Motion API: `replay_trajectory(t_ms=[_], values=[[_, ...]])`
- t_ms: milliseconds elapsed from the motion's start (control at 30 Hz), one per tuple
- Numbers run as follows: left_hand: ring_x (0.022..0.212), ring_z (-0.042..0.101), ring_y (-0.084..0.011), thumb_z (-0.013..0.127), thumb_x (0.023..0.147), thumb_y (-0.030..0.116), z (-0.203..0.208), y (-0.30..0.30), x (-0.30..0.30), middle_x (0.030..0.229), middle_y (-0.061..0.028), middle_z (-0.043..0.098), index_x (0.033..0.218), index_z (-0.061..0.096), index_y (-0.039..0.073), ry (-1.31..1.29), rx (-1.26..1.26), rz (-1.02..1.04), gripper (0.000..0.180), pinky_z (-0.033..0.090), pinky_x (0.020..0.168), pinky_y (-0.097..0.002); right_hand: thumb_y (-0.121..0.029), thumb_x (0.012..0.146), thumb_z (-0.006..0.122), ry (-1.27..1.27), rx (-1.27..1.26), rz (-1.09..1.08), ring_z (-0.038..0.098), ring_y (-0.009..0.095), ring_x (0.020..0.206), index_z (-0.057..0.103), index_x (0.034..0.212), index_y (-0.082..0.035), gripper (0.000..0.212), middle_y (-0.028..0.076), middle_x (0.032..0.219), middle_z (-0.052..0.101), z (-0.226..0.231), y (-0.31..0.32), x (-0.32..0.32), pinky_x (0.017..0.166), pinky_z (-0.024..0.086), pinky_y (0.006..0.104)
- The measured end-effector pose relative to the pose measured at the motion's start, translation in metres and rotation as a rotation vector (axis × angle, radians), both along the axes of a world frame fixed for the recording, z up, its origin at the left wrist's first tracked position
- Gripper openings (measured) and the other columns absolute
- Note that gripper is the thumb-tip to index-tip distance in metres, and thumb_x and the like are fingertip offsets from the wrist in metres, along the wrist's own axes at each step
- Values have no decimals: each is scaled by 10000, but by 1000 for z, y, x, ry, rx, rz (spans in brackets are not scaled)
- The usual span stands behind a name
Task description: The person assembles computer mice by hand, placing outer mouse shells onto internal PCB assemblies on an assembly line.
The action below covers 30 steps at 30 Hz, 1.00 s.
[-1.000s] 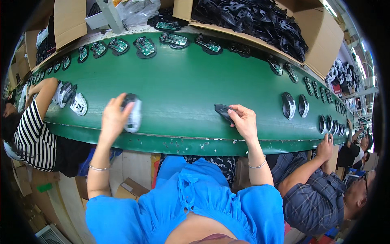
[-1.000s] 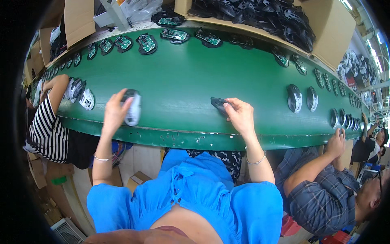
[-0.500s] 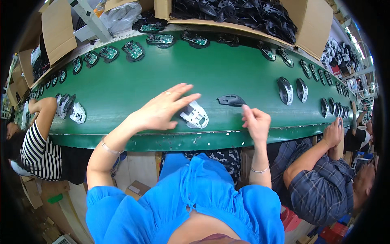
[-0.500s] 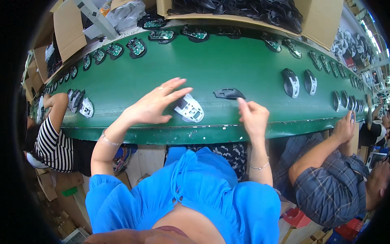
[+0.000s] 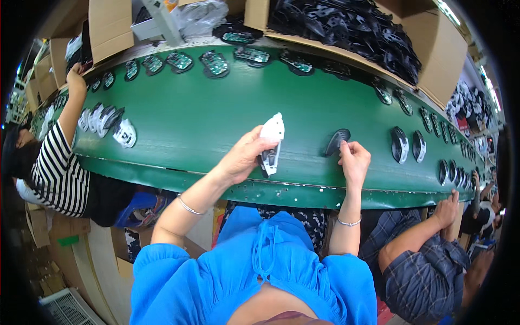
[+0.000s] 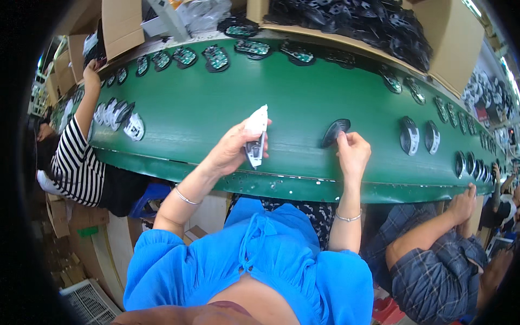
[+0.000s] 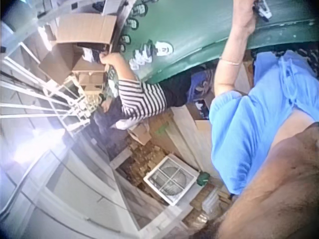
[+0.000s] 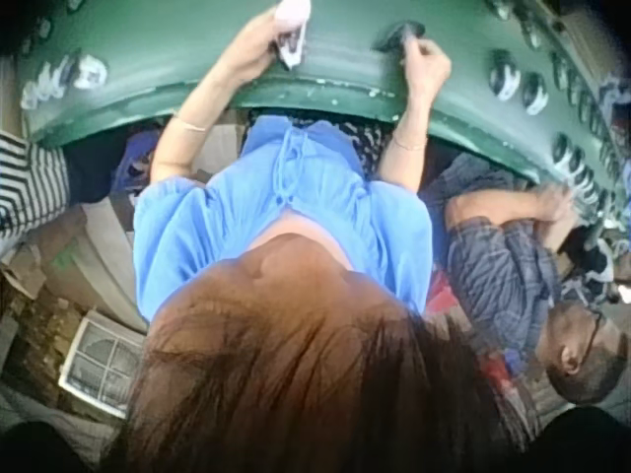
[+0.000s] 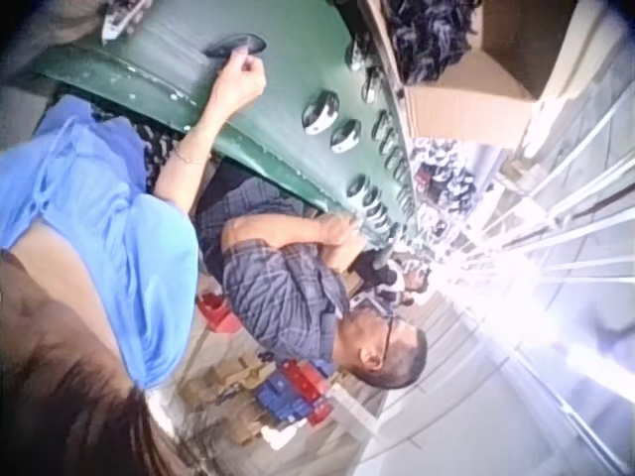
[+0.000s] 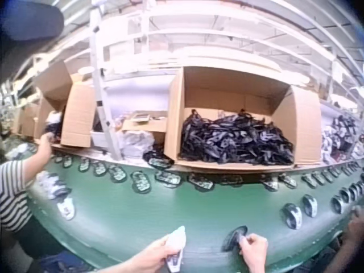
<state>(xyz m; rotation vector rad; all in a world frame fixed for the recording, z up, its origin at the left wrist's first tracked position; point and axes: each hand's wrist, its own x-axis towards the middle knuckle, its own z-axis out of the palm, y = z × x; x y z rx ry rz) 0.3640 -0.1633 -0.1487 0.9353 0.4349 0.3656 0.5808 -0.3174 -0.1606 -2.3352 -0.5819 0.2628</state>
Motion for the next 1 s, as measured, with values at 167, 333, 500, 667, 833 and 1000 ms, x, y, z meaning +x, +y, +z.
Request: replay_trajectory(t_ms=[167, 333, 500, 667, 833, 1000], values=[[809, 597, -123, 436, 966, 459, 13, -17, 0, 901, -30, 588, 1244, 490, 19, -63, -165, 116, 523, 522, 743, -300, -48, 820, 681, 305, 778, 425, 517, 55, 519, 636, 738, 0, 105, 8, 630, 581, 49, 12, -78, 469, 395, 204], [884, 564, -94, 308, 985, 521, 20, -19, -5, 953, -13, 595, 1155, 532, 56, -97, -124, 152, 544, 473, 813, -267, -41, 777, 708, -71, 638, 725, 540, 117, 507, 622, 717, 10, 116, 57, 615, 569, 64, 35, -104, 472, 412, 243], [901, 540, -87, 349, 963, 561, 12, -18, -15, 1006, -31, 578, 1215, 484, 42, -119, 24, 123, 592, 466, 788, -258, -59, 776, 714, -134, 540, 731, 550, 139, 500, 608, 707, 3, 141, 67, 608, 556, 61, 34, -106, 467, 423, 261], [929, 517, -109, 407, 934, 574, 11, -24, -21, 1045, -61, 527, 1239, 419, 14, 7, 226, 172, 638, 446, 791, -251, -43, 766, 710, -141, 550, 694, 550, 144, 485, 600, 699, -3, 135, 70, 601, 544, 60, 29, -118, 443, 414, 274], [991, 499, -152, 552, 880, 484, 9, -30, -26, 1088, -105, 499, 1249, 408, -7, 45, 262, 179, 631, 427, 847, -281, -26, 755, 705, -206, 538, 700, 552, 142, 473, 592, 684, 0, 136, 69, 592, 533, 59, 24, -121, 425, 406, 264], [1043, 486, -221, 686, 767, 415, 11, -42, -30, 1118, -167, 468, 1237, 420, -25, 67, 570, 295, 696, 419, 902, -348, 4, 733, 697, -285, 626, 739, 523, 128, 419, 584, 665, 2, 132, 65, 574, 529, 59, 13, -125, 385, 381, 251]])
